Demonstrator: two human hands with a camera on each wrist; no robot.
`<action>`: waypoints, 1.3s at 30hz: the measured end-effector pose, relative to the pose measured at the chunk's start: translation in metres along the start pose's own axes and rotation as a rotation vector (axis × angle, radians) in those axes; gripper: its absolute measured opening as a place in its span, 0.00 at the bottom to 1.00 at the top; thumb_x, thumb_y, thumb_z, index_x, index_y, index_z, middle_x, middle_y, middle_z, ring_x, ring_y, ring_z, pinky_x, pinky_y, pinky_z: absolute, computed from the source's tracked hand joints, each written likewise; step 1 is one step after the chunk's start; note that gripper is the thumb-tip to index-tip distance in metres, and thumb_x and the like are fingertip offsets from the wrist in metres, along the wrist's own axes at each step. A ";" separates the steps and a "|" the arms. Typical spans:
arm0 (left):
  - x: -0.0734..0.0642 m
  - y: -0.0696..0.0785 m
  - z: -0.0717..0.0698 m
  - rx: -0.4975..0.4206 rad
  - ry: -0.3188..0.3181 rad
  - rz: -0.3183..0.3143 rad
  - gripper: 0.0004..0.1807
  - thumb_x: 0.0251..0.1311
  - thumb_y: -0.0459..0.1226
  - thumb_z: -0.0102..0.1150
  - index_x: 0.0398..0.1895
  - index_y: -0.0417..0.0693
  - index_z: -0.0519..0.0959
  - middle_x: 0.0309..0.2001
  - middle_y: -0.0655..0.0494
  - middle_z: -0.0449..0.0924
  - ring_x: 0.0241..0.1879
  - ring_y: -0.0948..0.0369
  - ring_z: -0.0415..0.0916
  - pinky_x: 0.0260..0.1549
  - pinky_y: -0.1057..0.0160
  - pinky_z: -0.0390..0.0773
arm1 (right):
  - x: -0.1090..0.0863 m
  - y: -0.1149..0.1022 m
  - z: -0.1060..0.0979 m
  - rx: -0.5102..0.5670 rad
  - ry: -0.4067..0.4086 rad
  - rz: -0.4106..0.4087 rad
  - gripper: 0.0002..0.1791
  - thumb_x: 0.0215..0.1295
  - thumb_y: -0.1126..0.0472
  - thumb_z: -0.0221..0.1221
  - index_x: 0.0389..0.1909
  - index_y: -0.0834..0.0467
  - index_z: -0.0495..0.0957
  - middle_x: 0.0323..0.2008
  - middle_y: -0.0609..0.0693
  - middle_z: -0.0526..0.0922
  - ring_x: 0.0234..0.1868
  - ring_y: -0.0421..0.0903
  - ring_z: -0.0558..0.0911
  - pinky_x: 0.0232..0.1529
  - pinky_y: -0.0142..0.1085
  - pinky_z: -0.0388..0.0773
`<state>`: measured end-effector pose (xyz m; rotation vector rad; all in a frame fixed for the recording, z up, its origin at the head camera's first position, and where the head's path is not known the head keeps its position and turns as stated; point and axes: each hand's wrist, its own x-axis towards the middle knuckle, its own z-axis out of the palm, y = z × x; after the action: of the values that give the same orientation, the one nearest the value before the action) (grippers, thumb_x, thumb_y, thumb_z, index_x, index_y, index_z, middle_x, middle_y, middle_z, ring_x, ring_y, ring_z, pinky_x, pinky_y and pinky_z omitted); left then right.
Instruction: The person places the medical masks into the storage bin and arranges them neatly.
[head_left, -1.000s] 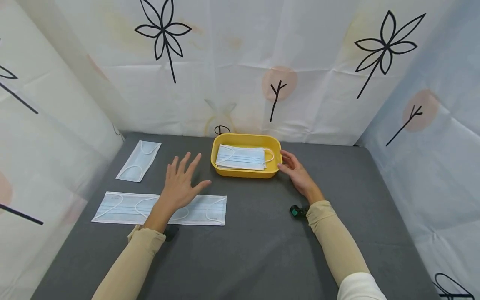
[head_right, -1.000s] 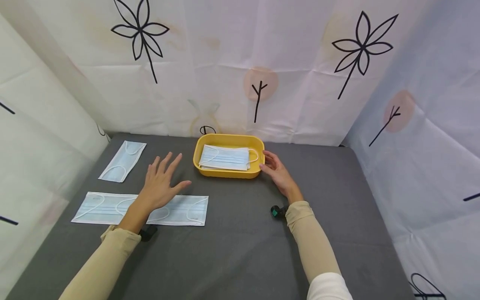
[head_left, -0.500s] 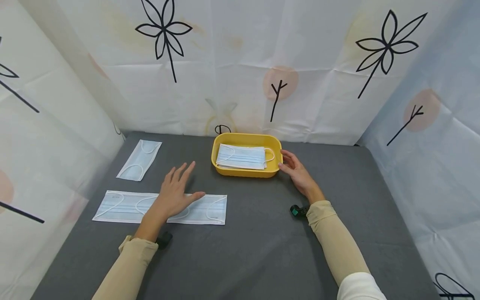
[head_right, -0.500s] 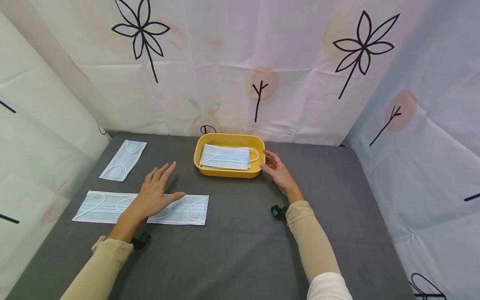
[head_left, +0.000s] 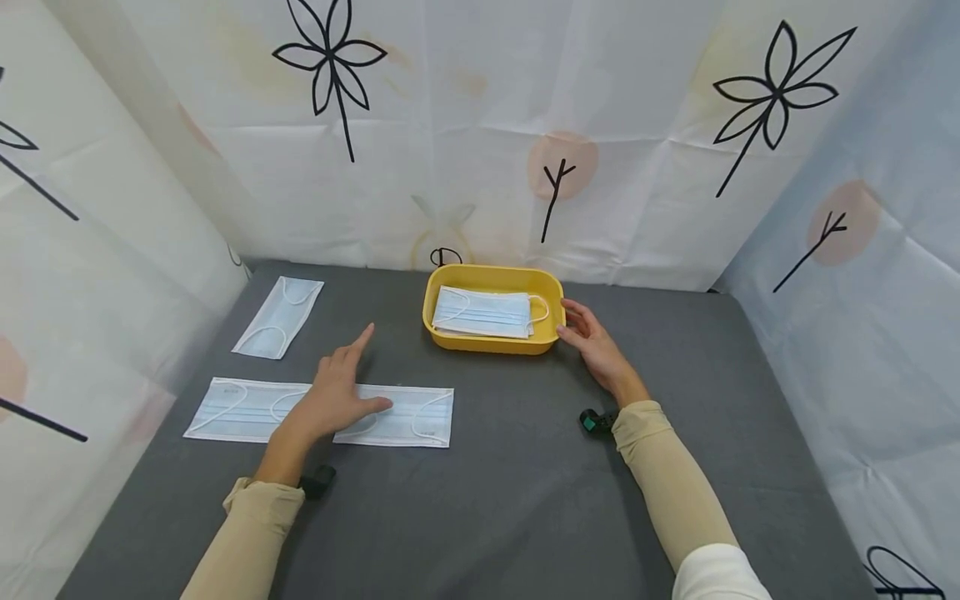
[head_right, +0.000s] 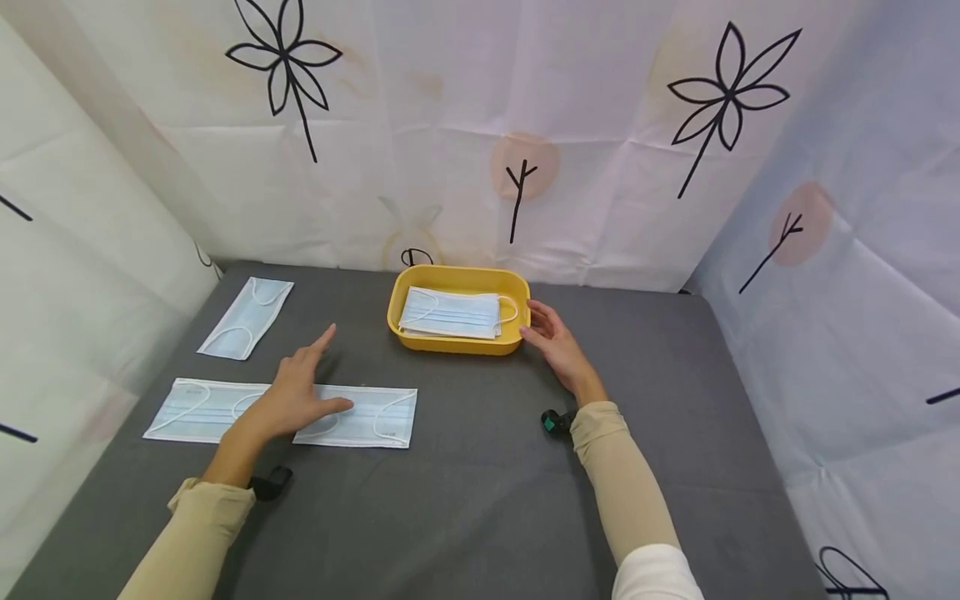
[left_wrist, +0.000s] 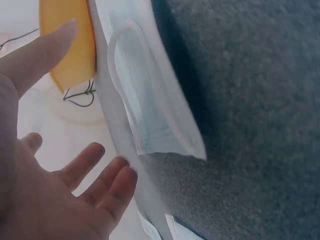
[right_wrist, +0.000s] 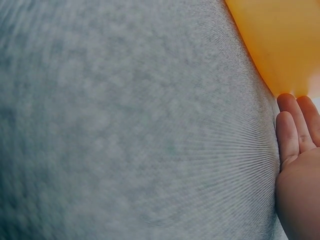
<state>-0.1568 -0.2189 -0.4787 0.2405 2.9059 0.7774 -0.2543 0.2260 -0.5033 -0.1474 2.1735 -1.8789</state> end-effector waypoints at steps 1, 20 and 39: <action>0.000 -0.001 -0.001 -0.009 -0.005 -0.002 0.68 0.51 0.51 0.77 0.84 0.65 0.35 0.74 0.30 0.57 0.67 0.30 0.58 0.63 0.28 0.66 | 0.000 -0.001 0.000 0.001 0.003 0.002 0.36 0.76 0.52 0.57 0.80 0.46 0.54 0.81 0.53 0.55 0.82 0.53 0.53 0.81 0.54 0.51; -0.006 -0.005 -0.007 -0.071 -0.101 -0.006 0.59 0.42 0.34 0.81 0.80 0.50 0.58 0.53 0.42 0.80 0.49 0.46 0.73 0.49 0.46 0.75 | -0.001 -0.001 0.001 -0.001 0.003 -0.007 0.36 0.77 0.57 0.56 0.80 0.48 0.53 0.81 0.55 0.55 0.82 0.55 0.53 0.81 0.55 0.51; -0.004 -0.016 -0.014 -0.178 -0.143 0.013 0.11 0.60 0.45 0.71 0.37 0.50 0.82 0.39 0.53 0.85 0.38 0.59 0.75 0.38 0.60 0.74 | 0.000 0.000 0.000 0.011 -0.009 -0.009 0.36 0.76 0.54 0.57 0.80 0.47 0.53 0.81 0.54 0.54 0.82 0.53 0.53 0.81 0.54 0.52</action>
<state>-0.1566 -0.2404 -0.4745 0.2846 2.6855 0.9712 -0.2542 0.2257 -0.5030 -0.1635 2.1602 -1.8913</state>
